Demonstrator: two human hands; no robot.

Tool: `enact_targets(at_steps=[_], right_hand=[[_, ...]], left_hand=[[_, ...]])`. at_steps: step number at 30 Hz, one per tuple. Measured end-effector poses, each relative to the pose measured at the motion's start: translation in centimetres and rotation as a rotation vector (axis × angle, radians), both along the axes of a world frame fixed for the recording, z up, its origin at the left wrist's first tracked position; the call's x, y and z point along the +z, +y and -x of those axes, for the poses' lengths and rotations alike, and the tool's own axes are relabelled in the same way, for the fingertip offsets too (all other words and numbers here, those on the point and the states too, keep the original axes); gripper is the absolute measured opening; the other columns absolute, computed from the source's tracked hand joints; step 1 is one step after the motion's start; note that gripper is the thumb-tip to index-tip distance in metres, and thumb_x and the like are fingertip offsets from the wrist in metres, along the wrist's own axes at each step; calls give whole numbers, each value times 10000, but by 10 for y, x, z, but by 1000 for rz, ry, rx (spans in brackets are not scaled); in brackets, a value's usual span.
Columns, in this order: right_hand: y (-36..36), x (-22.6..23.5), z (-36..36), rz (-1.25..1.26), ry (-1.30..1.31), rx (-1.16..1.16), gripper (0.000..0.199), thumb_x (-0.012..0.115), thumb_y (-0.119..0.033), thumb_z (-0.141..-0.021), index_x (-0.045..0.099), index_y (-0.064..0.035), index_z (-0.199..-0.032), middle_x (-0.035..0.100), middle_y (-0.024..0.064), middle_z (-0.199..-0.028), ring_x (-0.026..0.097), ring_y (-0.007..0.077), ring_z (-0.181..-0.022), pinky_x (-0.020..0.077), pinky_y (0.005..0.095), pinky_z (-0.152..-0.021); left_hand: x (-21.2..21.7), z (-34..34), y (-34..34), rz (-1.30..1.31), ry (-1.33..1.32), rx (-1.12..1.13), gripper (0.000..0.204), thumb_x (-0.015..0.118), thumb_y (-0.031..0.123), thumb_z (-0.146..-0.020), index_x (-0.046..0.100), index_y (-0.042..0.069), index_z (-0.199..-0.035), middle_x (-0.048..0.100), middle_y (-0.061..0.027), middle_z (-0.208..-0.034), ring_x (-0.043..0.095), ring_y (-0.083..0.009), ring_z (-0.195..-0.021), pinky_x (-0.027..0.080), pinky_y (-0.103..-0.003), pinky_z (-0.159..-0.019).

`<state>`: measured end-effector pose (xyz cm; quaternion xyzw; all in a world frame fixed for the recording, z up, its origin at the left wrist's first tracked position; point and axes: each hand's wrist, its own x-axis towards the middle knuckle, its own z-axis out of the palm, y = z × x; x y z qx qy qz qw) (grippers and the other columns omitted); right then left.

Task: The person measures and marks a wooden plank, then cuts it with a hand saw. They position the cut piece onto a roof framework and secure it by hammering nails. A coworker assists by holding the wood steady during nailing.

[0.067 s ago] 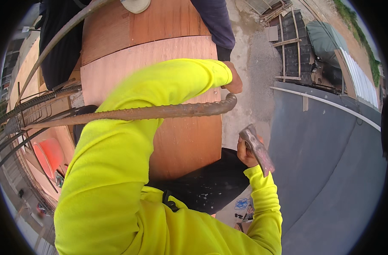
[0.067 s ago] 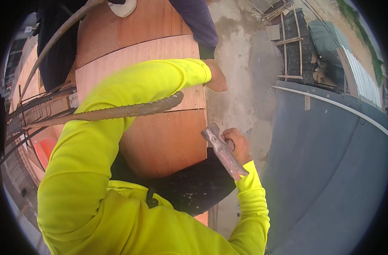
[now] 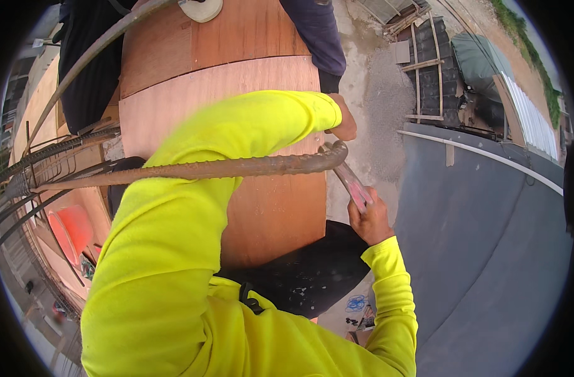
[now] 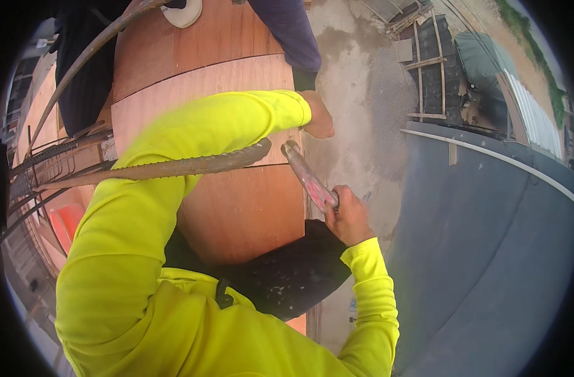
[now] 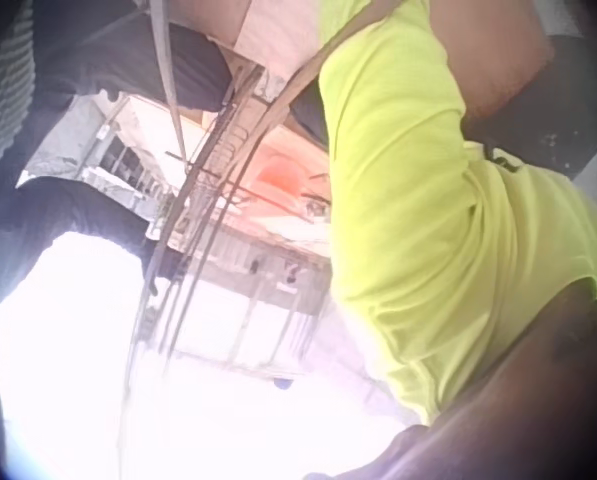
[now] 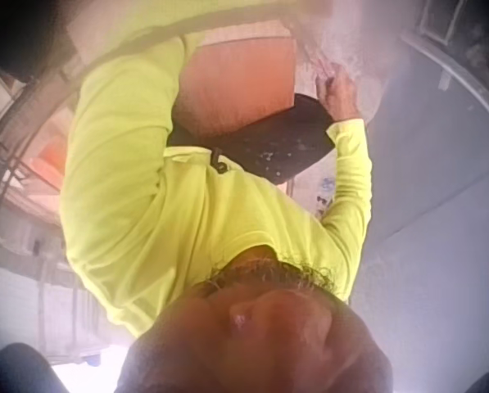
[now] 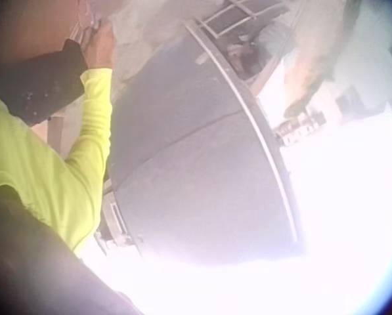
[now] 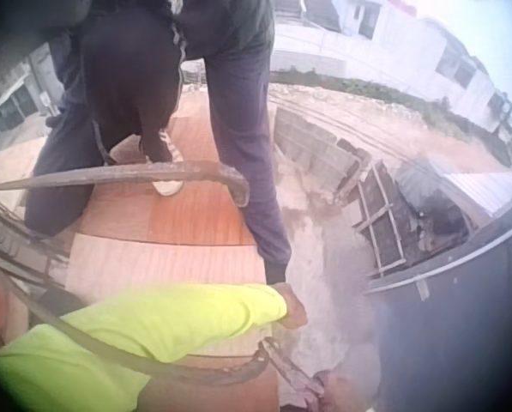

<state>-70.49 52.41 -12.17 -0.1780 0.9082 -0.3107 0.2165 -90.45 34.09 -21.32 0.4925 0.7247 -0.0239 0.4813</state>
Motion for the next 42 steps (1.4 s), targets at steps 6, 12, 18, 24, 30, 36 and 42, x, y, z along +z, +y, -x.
enact_targets(at_steps=[6, 12, 18, 24, 30, 36, 42], right_hand=[[-7, 3, 5, 211, 222, -34, 212, 656, -35, -915, 534, -39, -1088, 619, 238, -810, 638, 455, -690, 490, 490, -587], [-5, 5, 5, -76, 127, -102, 343, 700, -52, -857, 497, -26, -1133, 634, 216, -891, 643, 454, -764, 525, 480, -665], [16, 13, 1, -21, -14, -53, 297, 678, -71, -889, 474, -37, -1103, 644, 239, -889, 629, 476, -745, 501, 530, -657], [55, 19, 3, 394, -501, -515, 493, 647, -181, -978, 447, -2, -1391, 573, 97, -710, 607, 233, -597, 495, 365, -570], [89, -26, 23, 594, -856, -544, 682, 641, -177, -972, 347, -19, -1567, 563, 0, -671, 551, 101, -514, 459, 256, -514], [86, -97, 44, 723, -914, -512, 769, 609, -125, -931, 266, -65, -1617, 566, 26, -679, 574, 124, -493, 496, 288, -462], [66, -156, 52, 895, -1118, -494, 798, 621, -102, -919, 268, -161, -1632, 585, 28, -718, 568, 109, -488, 496, 284, -449]], left_hand=[[12, 2, -6, -5, -94, 8, 364, 354, 243, -1026, 659, 101, -1166, 714, -98, -1138, 679, -325, -1063, 524, -505, -886], [17, 6, -15, -56, 134, 0, 396, 342, 273, -1033, 664, 96, -1178, 714, -115, -1142, 677, -340, -1076, 519, -518, -904], [35, -3, -9, -7, 180, 9, 381, 418, 315, -1015, 690, 100, -1172, 744, -105, -1111, 705, -330, -1043, 539, -504, -833], [43, -21, -21, -97, 325, 210, 363, 526, 316, -1001, 653, 48, -1211, 732, -160, -1040, 699, -372, -996, 539, -453, -856], [56, -75, -86, -802, 586, 679, 453, 616, 196, -931, 584, 11, -1343, 648, -200, -1286, 554, -374, -1267, 435, -459, -1079], [36, -114, -112, -645, 757, 688, 655, 589, 283, -916, 446, -19, -1479, 405, -235, -1571, 357, -415, -1464, 227, -529, -1224], [24, -111, -114, -721, 857, 1058, 713, 567, 289, -912, 390, -44, -1516, 360, -248, -1602, 308, -428, -1500, 196, -500, -1244]])
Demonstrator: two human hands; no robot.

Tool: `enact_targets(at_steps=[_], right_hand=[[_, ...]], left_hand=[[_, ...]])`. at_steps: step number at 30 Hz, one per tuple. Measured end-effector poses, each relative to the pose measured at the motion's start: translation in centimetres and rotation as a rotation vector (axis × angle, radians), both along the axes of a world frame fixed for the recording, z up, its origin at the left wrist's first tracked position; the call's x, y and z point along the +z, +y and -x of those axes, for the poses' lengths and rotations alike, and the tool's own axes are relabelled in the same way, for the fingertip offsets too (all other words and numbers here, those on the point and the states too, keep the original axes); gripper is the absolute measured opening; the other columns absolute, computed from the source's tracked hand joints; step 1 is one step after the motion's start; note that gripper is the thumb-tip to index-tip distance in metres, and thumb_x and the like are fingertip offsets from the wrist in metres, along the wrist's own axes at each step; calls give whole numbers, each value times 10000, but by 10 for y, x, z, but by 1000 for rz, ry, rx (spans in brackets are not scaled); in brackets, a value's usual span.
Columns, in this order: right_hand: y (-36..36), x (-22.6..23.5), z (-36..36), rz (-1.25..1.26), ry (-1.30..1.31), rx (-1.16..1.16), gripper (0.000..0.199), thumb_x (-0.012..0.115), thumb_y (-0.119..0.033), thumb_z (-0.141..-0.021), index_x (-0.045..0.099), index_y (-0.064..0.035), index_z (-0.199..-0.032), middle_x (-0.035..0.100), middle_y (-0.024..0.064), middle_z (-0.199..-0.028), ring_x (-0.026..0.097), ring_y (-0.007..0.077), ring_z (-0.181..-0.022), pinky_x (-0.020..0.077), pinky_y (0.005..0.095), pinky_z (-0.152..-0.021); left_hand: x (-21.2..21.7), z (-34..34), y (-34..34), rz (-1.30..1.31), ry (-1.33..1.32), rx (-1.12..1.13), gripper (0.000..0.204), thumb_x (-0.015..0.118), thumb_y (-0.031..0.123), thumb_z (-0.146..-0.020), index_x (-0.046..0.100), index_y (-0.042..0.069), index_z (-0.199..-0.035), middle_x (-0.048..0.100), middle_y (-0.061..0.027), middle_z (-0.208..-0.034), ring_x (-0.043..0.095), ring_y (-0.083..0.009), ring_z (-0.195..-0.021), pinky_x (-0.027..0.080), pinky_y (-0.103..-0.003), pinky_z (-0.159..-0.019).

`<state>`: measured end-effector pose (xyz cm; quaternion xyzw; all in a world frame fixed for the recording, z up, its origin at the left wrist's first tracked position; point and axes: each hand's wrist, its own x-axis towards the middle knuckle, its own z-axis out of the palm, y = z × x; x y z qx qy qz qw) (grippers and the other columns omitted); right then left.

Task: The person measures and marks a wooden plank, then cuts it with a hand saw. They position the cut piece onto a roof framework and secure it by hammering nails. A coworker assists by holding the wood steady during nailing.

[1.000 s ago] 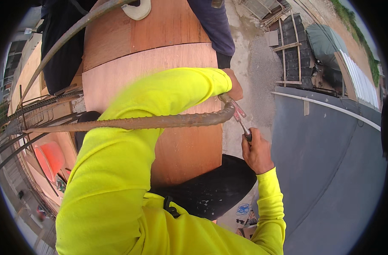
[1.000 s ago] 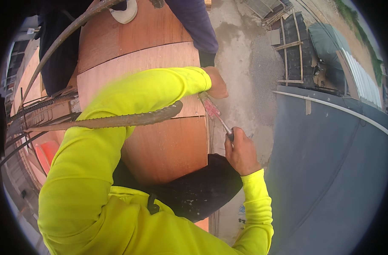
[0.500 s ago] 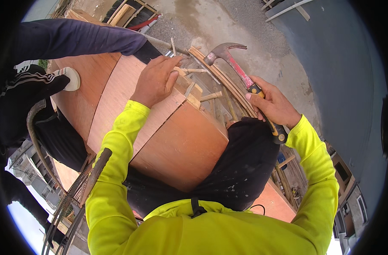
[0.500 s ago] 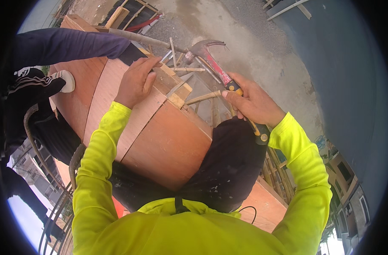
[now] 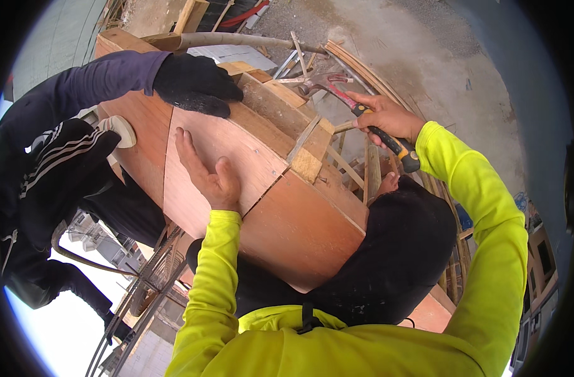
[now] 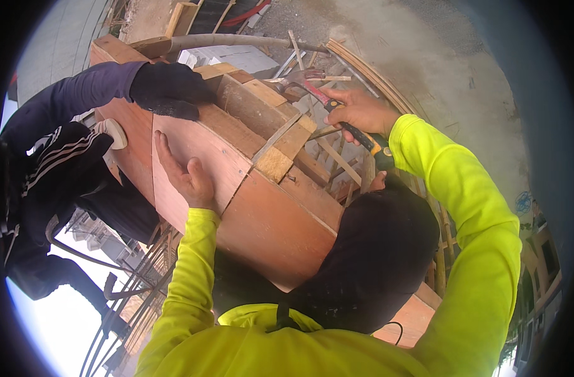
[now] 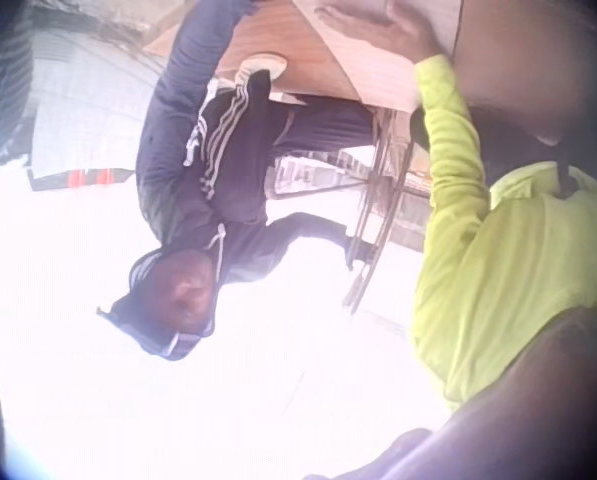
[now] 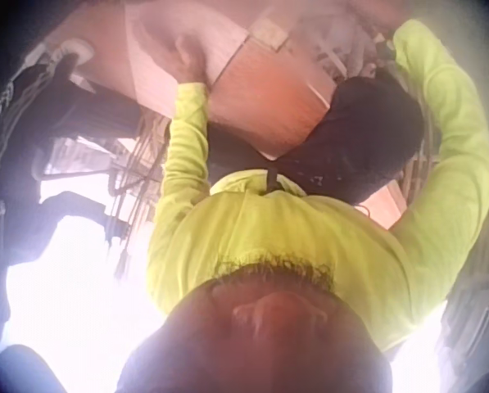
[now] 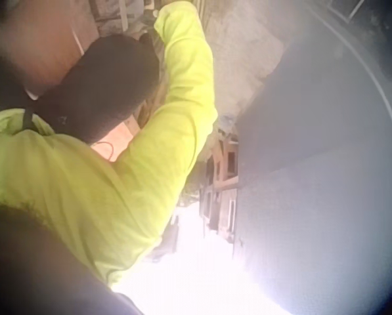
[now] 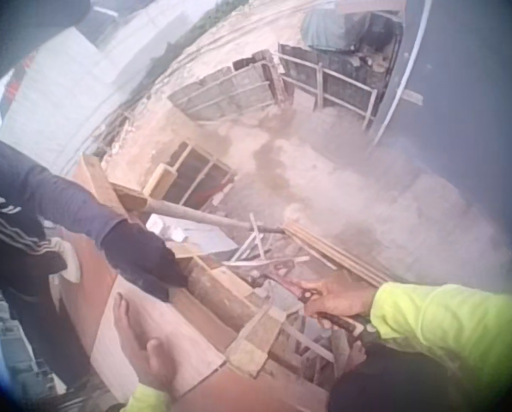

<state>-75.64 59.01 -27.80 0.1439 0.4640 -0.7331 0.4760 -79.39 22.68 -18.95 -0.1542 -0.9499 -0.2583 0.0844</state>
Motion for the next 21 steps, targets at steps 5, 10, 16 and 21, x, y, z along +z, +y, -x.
enact_targets(at_steps=[5, 10, 16, 21], right_hand=[[-12, -26, -6, 292, -16, 288, 803, 616, -70, -924, 245, -124, -1634, 595, 30, -722, 559, 99, -488, 487, 268, -463], [-17, -36, -12, -16, 22, -130, 842, 579, 14, -924, 171, -123, -1648, 621, 9, -801, 589, 100, -506, 482, 262, -470], [-14, -29, -22, 351, -56, 201, 798, 579, -58, -943, 206, -131, -1645, 620, 26, -742, 568, 102, -503, 504, 277, -517], [-16, -37, -6, 225, -21, 37, 787, 587, -59, -934, 236, -114, -1636, 638, 28, -787, 561, 101, -497, 491, 254, -527]], left_hand=[[7, 3, 2, 83, -147, 15, 777, 567, 230, -849, 353, -39, -1546, 325, -254, -1623, 299, -421, -1511, 182, -475, -1250], [14, 14, -11, 263, -170, -3, 775, 542, 251, -842, 373, -41, -1540, 335, -254, -1623, 272, -410, -1530, 170, -466, -1254], [25, 39, -16, 330, -213, -112, 846, 408, 519, -962, 303, -59, -1571, 263, -248, -1656, 202, -364, -1561, 128, -443, -1257], [19, 84, -26, 481, -120, -131, 891, 327, 599, -979, 250, -41, -1595, 222, -218, -1680, 149, -349, -1576, 88, -428, -1258]])
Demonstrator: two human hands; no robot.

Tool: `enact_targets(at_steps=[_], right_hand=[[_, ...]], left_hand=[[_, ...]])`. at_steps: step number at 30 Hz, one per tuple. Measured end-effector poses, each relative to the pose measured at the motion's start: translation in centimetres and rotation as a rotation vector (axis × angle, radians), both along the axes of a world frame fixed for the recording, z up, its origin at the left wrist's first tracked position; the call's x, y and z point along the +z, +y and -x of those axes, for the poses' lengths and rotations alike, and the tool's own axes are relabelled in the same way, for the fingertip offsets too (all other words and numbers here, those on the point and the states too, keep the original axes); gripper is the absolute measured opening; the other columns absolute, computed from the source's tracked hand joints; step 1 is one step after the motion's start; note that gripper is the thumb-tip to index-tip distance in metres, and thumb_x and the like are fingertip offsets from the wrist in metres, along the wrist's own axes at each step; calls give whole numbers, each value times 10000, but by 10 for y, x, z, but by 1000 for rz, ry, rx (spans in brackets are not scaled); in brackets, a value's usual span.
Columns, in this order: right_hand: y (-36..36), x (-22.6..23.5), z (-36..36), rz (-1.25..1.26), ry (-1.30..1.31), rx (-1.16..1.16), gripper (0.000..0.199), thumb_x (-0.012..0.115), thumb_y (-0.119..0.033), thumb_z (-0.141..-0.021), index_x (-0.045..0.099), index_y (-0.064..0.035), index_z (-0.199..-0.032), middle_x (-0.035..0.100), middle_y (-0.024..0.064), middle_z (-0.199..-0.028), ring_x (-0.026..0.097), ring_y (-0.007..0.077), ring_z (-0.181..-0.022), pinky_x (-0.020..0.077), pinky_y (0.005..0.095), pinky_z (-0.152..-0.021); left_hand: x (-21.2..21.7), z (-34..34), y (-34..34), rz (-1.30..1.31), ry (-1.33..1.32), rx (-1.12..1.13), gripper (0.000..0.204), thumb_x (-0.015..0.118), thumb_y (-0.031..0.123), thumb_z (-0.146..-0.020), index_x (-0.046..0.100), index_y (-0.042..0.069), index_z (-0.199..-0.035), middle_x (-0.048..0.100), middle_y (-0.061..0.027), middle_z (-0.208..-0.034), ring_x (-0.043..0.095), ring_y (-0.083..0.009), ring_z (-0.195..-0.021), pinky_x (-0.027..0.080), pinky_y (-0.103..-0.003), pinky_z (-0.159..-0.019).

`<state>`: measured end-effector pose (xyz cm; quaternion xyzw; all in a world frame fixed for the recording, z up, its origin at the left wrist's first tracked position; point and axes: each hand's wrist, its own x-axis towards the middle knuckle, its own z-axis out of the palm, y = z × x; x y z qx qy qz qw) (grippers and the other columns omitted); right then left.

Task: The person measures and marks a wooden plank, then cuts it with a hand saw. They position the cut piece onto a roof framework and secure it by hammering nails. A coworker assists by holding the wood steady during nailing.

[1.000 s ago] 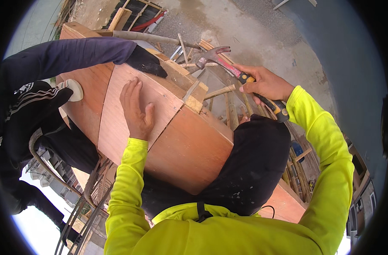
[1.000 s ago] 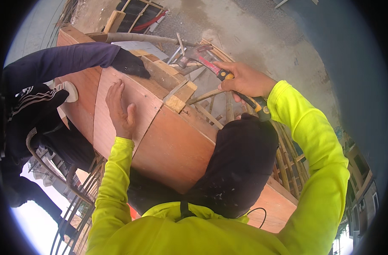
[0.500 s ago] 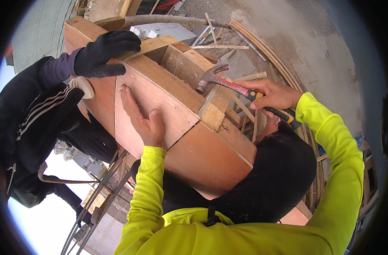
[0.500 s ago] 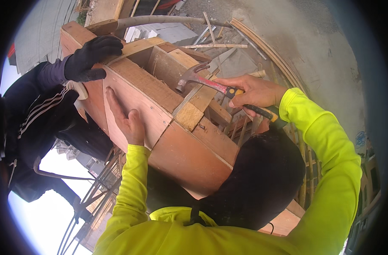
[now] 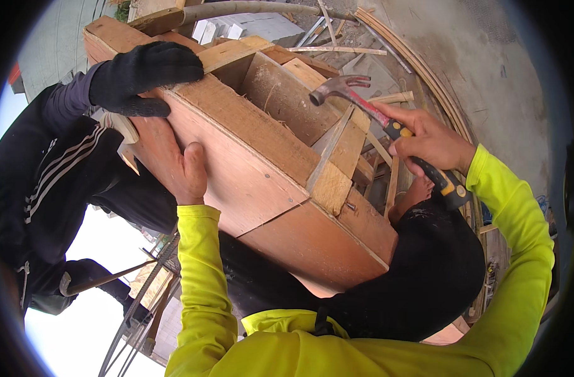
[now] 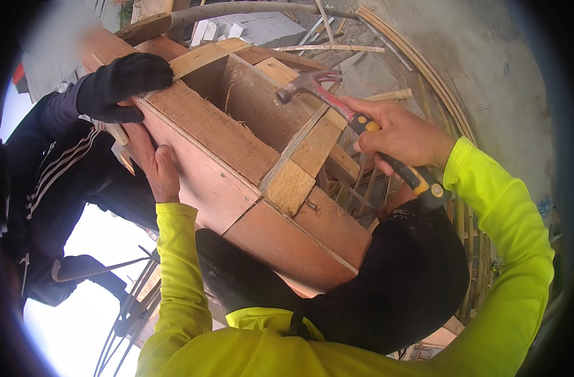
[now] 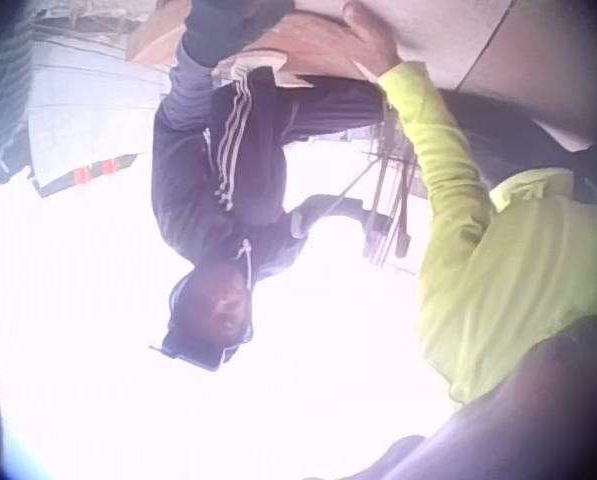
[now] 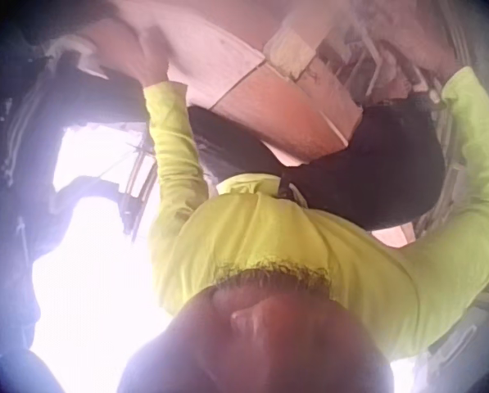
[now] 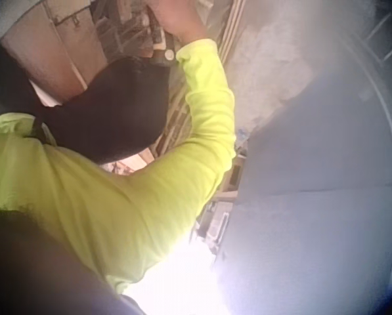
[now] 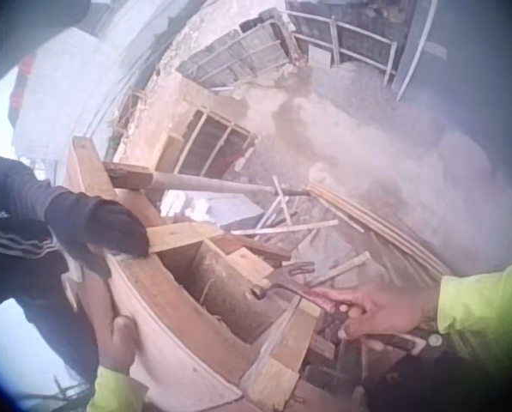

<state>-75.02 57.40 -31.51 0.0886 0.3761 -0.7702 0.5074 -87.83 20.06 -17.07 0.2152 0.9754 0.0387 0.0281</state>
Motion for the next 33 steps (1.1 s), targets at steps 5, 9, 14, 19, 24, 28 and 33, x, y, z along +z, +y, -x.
enact_targets(at_steps=[5, 9, 14, 19, 24, 28, 33], right_hand=[[2, 5, 5, -2, 9, 148, 809, 587, -3, -930, 216, -112, -1640, 660, 49, -849, 571, 89, -528, 492, 237, -522], [8, 29, 3, 168, -53, 239, 806, 552, 56, -922, 208, -87, -1637, 653, 39, -830, 591, 90, -531, 502, 244, -521], [18, 73, -14, -299, 132, 72, 803, 569, -13, -890, 238, -41, -1621, 617, 22, -792, 569, 104, -508, 496, 269, -526], [31, 138, -42, -725, 377, -213, 783, 574, -27, -876, 275, 2, -1599, 617, 36, -837, 579, 100, -557, 485, 268, -534], [19, 205, -60, -608, 156, -841, 817, 569, -21, -866, 237, -31, -1613, 594, 67, -863, 587, 125, -577, 494, 270, -484], [-10, 210, -47, -755, 262, -890, 819, 598, -53, -900, 218, -69, -1625, 574, 53, -812, 582, 126, -548, 497, 291, -432], [-69, 188, -1, -521, 501, -671, 801, 642, -85, -907, 264, -58, -1613, 573, 41, -752, 572, 139, -520, 483, 313, -439]], left_hand=[[-2, -2, -10, -13, -3, -21, 799, 450, 365, -933, 254, -35, -1596, 226, -216, -1681, 144, -363, -1576, 85, -436, -1264], [7, -6, -4, -66, -64, 35, 862, 552, 313, -867, 246, -19, -1602, 201, -222, -1687, 120, -389, -1577, 77, -466, -1266], [6, -6, -9, -142, -113, 109, 877, 598, 390, -890, 235, 93, -1631, 164, -155, -1711, 74, -356, -1590, 40, -584, -1239], [-3, -8, -18, 14, -177, 251, 934, 646, 452, -879, 208, 123, -1636, 139, -126, -1718, 58, -357, -1588, 58, -662, -1210], [15, -52, 16, -35, -195, 407, 938, 680, 424, -895, 196, 102, -1631, 78, -176, -1714, 34, -417, -1576, 101, -677, -1200], [49, -174, 26, -304, -292, 242, 850, 735, 230, -862, 315, 94, -1588, 115, -215, -1698, 59, -447, -1567, 139, -644, -1210], [124, -328, -62, -499, -234, 149, 632, 712, 159, -865, 524, 43, -1457, 338, -219, -1625, 308, -422, -1504, 272, -513, -1212]])
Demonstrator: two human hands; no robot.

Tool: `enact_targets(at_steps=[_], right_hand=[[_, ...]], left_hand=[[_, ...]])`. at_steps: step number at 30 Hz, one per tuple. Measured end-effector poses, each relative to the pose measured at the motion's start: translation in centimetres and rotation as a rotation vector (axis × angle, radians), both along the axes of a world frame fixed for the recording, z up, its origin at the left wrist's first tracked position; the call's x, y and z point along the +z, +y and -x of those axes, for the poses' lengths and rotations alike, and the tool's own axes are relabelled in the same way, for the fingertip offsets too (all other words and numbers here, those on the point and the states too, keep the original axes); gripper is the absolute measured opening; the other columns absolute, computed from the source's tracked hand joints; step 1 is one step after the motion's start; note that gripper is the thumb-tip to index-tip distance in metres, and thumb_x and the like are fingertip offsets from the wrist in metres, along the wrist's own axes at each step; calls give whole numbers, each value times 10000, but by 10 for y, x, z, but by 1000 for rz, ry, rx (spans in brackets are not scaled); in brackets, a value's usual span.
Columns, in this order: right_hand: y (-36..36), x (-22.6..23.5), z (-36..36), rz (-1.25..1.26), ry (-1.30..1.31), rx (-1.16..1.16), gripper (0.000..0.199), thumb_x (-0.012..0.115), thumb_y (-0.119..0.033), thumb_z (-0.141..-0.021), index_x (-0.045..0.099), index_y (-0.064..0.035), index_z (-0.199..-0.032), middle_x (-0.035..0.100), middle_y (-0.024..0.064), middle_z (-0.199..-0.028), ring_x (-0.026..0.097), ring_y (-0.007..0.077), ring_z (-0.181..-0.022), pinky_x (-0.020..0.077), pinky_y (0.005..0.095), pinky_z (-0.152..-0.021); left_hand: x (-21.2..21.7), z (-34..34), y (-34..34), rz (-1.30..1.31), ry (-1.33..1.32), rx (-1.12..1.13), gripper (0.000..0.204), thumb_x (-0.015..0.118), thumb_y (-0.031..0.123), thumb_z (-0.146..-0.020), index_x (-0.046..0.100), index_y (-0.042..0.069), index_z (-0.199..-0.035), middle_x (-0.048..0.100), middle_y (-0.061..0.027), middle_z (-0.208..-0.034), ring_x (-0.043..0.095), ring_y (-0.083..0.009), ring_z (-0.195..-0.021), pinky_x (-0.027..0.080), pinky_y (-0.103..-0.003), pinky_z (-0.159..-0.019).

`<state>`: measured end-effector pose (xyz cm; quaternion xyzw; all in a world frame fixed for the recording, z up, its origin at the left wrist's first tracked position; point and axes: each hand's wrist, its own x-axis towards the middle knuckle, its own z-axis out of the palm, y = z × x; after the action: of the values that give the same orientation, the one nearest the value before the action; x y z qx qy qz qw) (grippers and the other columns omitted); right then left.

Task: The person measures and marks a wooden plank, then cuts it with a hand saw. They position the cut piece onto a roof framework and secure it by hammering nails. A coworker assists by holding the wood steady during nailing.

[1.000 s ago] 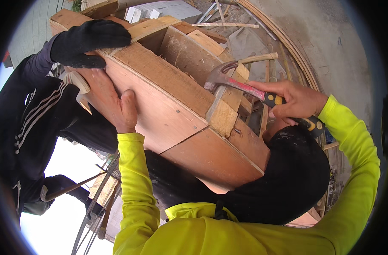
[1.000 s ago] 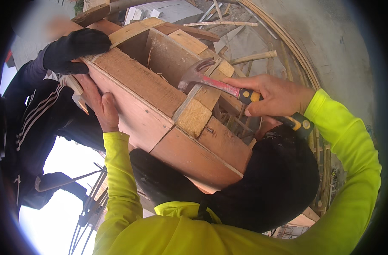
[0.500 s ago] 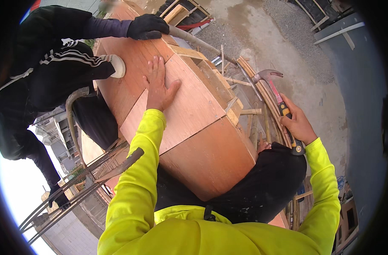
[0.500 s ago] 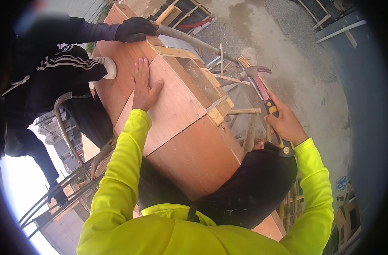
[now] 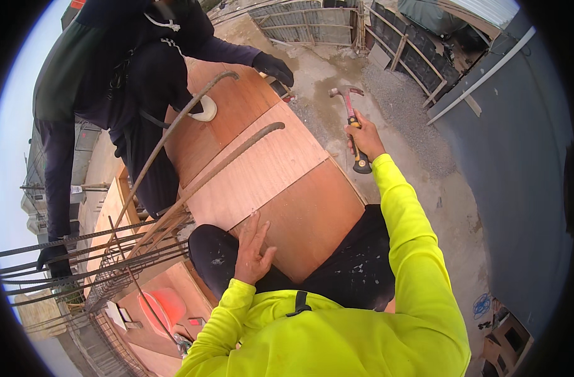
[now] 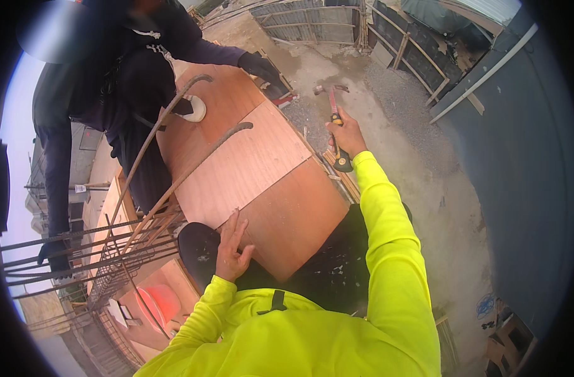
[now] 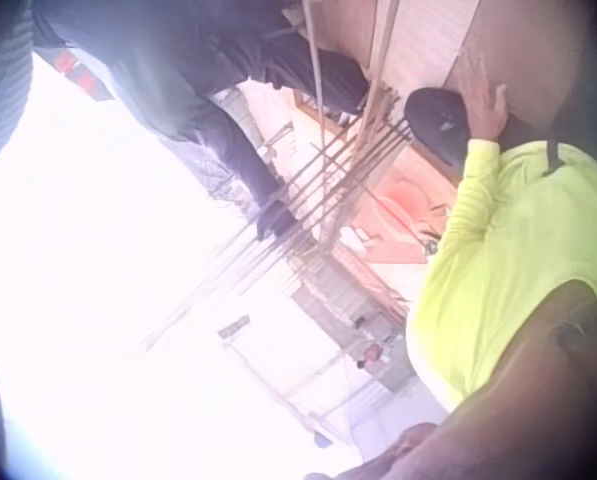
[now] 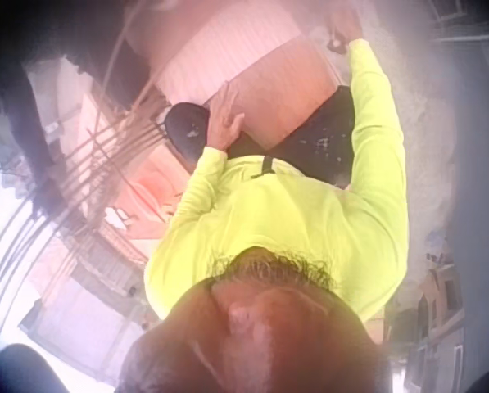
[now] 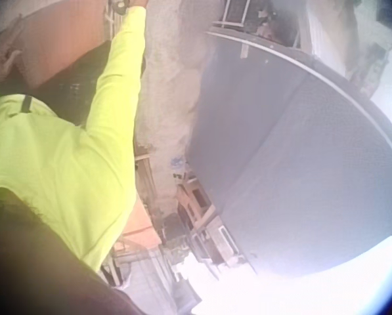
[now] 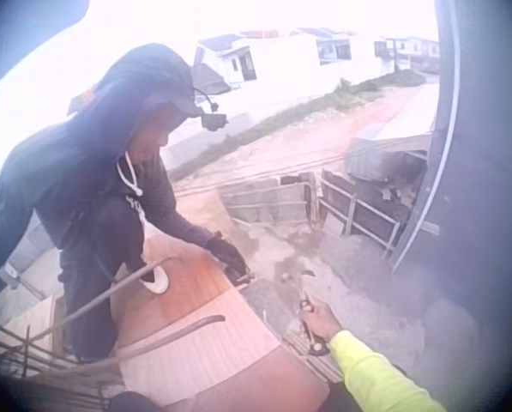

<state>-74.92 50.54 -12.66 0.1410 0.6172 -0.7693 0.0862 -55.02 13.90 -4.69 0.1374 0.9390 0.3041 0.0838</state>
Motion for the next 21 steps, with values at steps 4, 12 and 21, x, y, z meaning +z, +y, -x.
enact_targets(at_steps=[4, 12, 21], right_hand=[[-37, -21, 29, -4, -100, 208, 824, 628, -55, -886, 257, -74, -1621, 561, 41, -724, 573, 153, -511, 485, 318, -447], [-65, -50, 56, -77, -173, 112, 818, 614, -49, -892, 251, -73, -1625, 588, 65, -748, 585, 160, -517, 491, 330, -447], [-74, -55, 32, -110, 17, 25, 825, 623, -57, -891, 246, -72, -1625, 580, 51, -752, 573, 155, -498, 478, 327, -431]], left_hand=[[62, -107, -90, 45, 73, 470, 490, 598, 55, -876, 588, -21, -1360, 518, -217, -1505, 549, -378, -1341, 416, -430, -1131], [43, -298, -183, 469, -234, 989, 428, 584, 83, -915, 587, -56, -1320, 612, -220, -1300, 672, -335, -1072, 546, -408, -910], [55, -369, -192, 696, -319, 1048, 400, 636, 110, -875, 635, -65, -1234, 666, -242, -1157, 682, -346, -939, 556, -424, -815]])
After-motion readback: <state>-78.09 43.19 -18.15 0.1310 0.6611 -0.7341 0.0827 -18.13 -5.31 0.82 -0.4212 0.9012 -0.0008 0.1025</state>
